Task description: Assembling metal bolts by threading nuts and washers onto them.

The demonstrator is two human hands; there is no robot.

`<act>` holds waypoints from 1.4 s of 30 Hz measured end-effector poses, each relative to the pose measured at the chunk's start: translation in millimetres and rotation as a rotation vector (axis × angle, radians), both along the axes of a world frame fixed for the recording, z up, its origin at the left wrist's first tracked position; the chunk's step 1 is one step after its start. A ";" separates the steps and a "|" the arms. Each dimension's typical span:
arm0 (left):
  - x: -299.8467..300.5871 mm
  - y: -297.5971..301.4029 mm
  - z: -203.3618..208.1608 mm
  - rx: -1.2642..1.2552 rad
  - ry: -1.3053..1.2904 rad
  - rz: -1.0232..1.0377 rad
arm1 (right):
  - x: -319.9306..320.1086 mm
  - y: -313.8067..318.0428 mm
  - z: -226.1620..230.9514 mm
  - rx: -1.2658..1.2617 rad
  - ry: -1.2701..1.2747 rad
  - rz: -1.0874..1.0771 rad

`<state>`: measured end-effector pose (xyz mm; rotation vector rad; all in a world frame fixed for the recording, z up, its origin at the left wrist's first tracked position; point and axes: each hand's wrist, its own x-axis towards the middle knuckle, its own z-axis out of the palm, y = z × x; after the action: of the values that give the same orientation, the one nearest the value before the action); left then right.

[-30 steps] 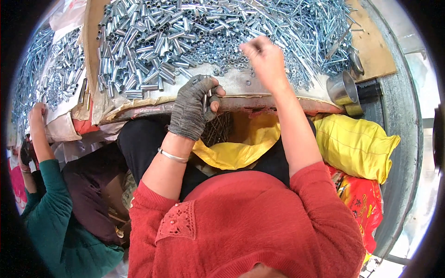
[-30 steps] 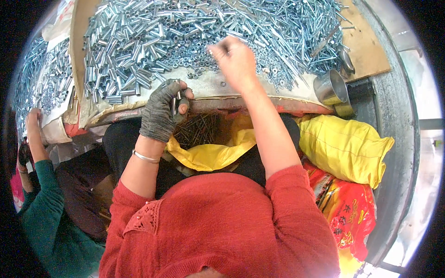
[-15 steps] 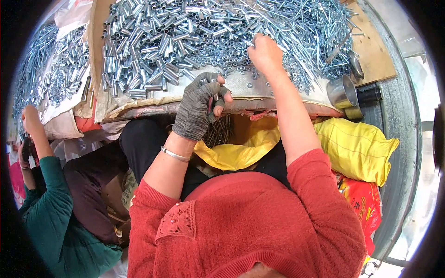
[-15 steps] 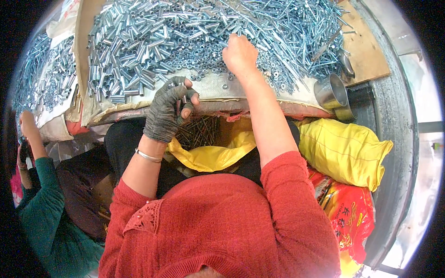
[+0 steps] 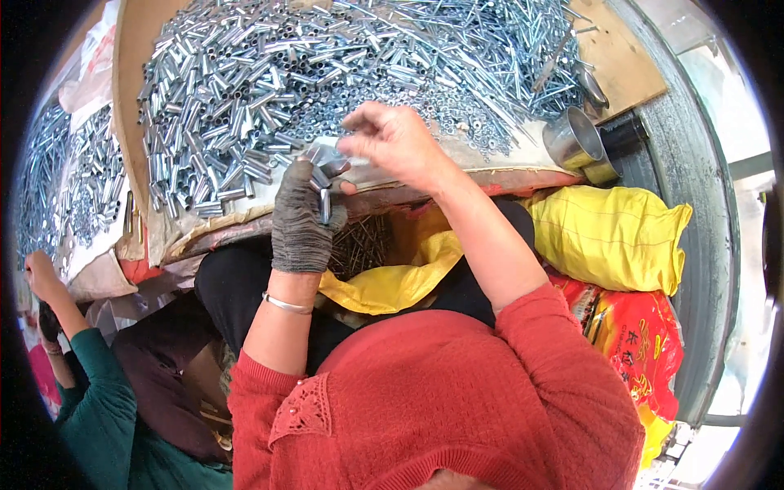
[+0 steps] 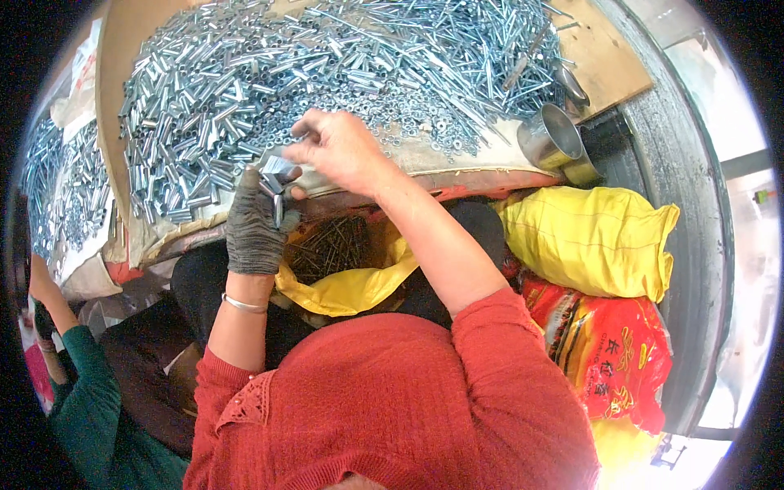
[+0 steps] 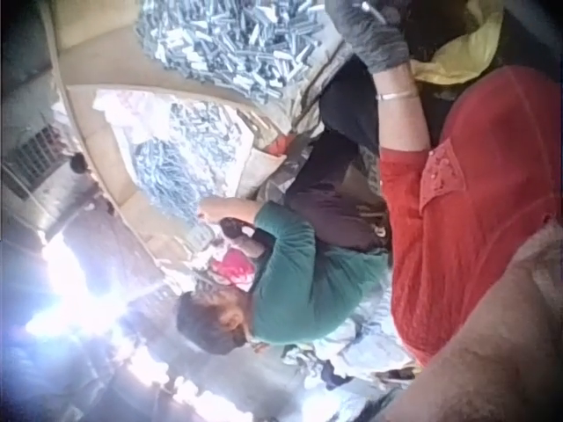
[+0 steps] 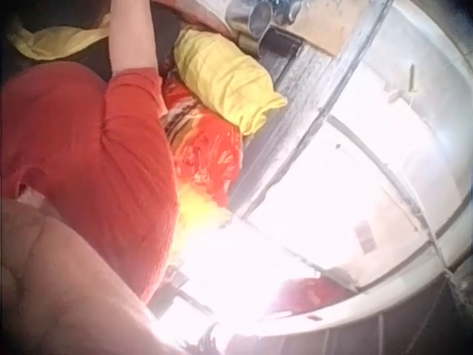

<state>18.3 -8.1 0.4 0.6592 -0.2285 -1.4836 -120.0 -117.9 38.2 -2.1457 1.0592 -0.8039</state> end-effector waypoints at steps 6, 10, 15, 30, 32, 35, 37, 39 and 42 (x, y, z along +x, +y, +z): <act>5.9 3.4 -9.6 -0.060 0.087 -0.114 | -43.9 -68.2 3.7 -0.010 -0.332 -0.418; 3.1 2.3 -4.3 -0.138 -0.010 -0.226 | -70.7 -121.1 -8.5 -0.205 0.109 -0.520; 5.8 2.9 -2.3 -0.148 -0.133 -0.256 | -53.3 -131.4 1.4 -0.192 0.648 -0.606; 11.5 1.3 -11.9 -0.088 -0.142 -0.145 | -70.1 -19.1 44.3 -0.634 -0.008 -0.579; 6.6 -2.4 -13.1 -0.081 -0.044 -0.155 | -66.7 14.3 36.3 -0.279 -0.279 -0.413; 7.9 -2.0 -17.2 -0.120 0.086 -0.185 | -53.6 37.3 7.7 0.112 -0.515 -0.230; 5.7 -0.5 -19.0 -0.163 0.164 -0.173 | -54.9 44.9 8.1 0.071 -0.504 -0.241; 5.2 4.4 -16.8 -0.183 0.153 -0.139 | -52.5 53.9 20.7 0.118 -0.756 -0.195; -0.4 5.4 -6.9 -0.127 0.101 -0.105 | -54.2 64.5 36.9 0.127 -0.858 -0.144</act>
<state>17.9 -2.7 -6.5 0.4750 -0.2806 -1.5841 -174.3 -53.4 75.1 -1.3737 0.7616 -1.4887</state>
